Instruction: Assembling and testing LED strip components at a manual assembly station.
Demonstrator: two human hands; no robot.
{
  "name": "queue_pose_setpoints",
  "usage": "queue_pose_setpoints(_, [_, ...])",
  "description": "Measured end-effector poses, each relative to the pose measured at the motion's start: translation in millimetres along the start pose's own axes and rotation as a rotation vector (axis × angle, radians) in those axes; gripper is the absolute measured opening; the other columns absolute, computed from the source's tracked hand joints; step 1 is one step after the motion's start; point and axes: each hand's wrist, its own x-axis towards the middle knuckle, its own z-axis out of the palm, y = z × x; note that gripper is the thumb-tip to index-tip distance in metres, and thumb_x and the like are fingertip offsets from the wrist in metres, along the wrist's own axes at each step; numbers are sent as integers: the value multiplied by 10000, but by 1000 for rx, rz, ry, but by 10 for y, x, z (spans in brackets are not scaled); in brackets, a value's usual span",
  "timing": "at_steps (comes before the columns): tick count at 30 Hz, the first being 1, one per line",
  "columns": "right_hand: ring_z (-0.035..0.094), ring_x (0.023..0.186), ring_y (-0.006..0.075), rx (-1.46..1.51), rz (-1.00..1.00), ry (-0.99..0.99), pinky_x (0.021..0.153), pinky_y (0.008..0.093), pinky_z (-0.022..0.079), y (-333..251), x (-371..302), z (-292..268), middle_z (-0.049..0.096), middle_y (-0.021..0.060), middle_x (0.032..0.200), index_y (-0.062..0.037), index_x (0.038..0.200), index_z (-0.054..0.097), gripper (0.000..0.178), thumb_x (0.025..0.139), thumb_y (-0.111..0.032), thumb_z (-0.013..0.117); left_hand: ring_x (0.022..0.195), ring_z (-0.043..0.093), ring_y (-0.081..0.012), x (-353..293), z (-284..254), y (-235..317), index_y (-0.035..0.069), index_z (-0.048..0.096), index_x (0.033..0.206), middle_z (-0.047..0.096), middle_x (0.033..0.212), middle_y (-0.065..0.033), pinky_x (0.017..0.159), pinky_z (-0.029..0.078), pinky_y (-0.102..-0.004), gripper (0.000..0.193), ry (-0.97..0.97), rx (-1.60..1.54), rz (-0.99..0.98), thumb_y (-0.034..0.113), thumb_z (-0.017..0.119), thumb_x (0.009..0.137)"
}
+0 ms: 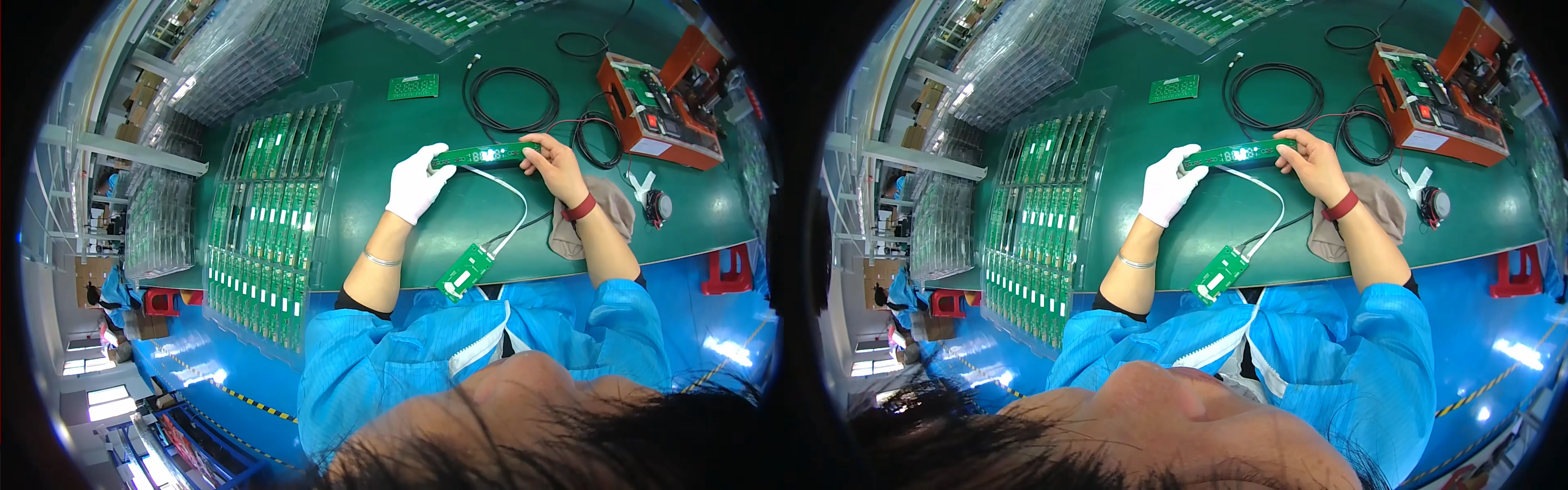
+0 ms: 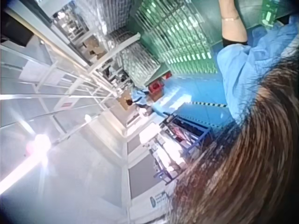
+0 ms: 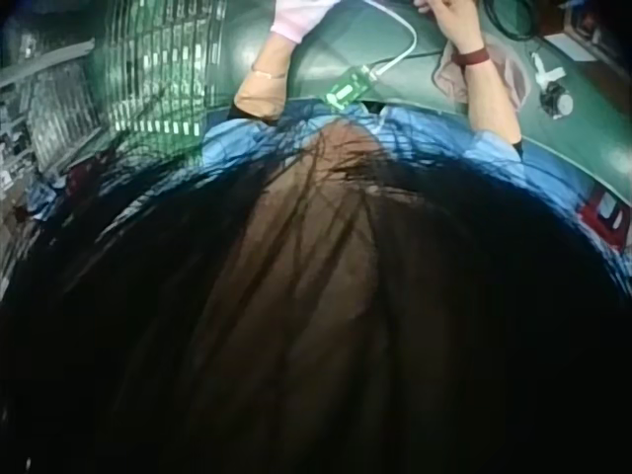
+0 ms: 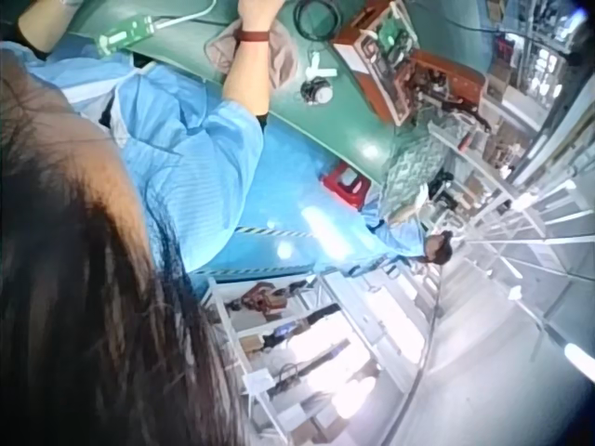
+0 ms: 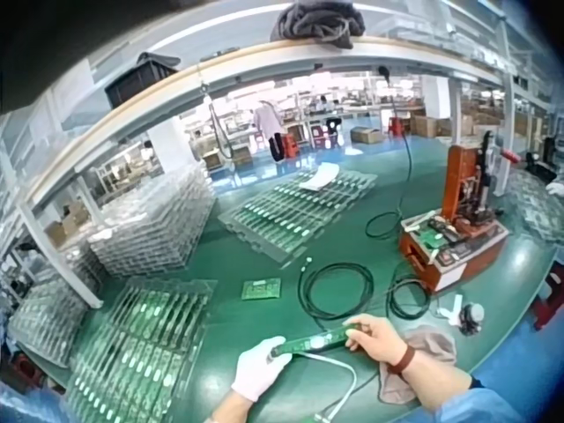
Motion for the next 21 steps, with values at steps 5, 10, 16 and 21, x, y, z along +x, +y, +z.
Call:
queue_pose_setpoints(5, [600,704,119,-1,8,-29,673,220,518,24,8,13,640,80,789,-6,1191,594,257,942,-39,544,590,558,-145,-25,-5,-34,53,653,1149,649,770,-57,588,472,-257,397,19,39,6,139,713,766])
queue_pose_setpoints(10, [613,758,132,57,-16,-78,718,232,527,51,12,1,648,100,857,2,1234,570,284,962,-53,510,550,467,-97,-19,-16,-59,52,654,1158,550,661,-16,531,408,-225,394,50,-28,44,93,728,774])
queue_pose_setpoints(16, [625,816,152,188,-21,-151,762,250,536,42,16,-16,648,125,926,7,1278,542,315,982,-65,461,578,550,-144,-18,-69,-62,58,655,1150,639,747,-56,584,469,-255,399,38,-6,-3,133,717,764])
queue_pose_setpoints(21, [629,828,163,123,-24,-178,770,258,539,70,50,-57,648,134,941,5,1290,535,325,987,-63,441,577,547,-137,-10,-39,-99,61,655,1153,635,739,-49,580,465,-250,402,38,-29,-16,133,722,763])
